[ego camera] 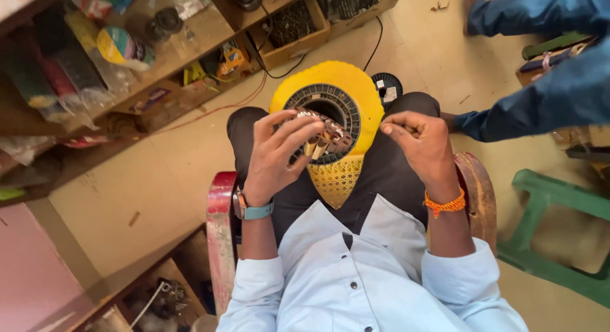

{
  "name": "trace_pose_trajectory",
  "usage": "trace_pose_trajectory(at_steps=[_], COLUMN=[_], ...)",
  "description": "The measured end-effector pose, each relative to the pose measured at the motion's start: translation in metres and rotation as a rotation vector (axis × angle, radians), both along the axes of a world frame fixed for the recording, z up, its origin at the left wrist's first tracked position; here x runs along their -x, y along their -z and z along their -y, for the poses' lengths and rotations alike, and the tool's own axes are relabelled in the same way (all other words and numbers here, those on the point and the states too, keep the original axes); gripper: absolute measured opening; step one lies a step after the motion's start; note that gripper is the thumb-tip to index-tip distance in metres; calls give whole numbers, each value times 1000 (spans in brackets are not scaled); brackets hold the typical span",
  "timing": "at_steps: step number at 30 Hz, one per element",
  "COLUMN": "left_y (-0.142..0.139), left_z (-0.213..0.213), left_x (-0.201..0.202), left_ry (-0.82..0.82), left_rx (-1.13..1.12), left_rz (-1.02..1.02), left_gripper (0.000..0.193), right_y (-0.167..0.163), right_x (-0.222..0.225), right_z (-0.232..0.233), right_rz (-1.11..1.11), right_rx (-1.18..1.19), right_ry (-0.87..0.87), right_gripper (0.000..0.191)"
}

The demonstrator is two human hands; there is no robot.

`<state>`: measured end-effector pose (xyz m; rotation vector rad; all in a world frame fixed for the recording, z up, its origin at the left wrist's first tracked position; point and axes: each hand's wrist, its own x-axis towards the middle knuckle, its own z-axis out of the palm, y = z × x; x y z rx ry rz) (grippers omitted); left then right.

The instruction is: The person sits in a chair with an electric motor stator on their lap and inserts thin wooden wedges into the stator slots by hand, pressing each wedge into place and working around the stator slot by slot.

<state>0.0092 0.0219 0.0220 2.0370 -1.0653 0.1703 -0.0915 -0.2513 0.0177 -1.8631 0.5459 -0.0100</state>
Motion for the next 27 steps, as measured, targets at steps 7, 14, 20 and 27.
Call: trace_pose_trajectory(at_steps=[7, 14, 20, 27], left_y=[2, 14, 18, 20], left_z=[14, 13, 13, 8], left_x=[-26, -30, -31, -25], left_ry=[184, 184, 197, 136], left_rx=[-187, -173, -108, -76], left_rz=[-118, -176, -183, -112], left_gripper=[62, 59, 57, 63], right_y=[-3, -23, -36, -17], right_x=[29, 24, 14, 18], right_z=[-11, -29, -85, -136], right_rz=[-55, -230, 259, 250], right_rx=[-271, -409, 19, 352], right_ry=[-113, -241, -324, -416], right_gripper=[17, 24, 16, 7])
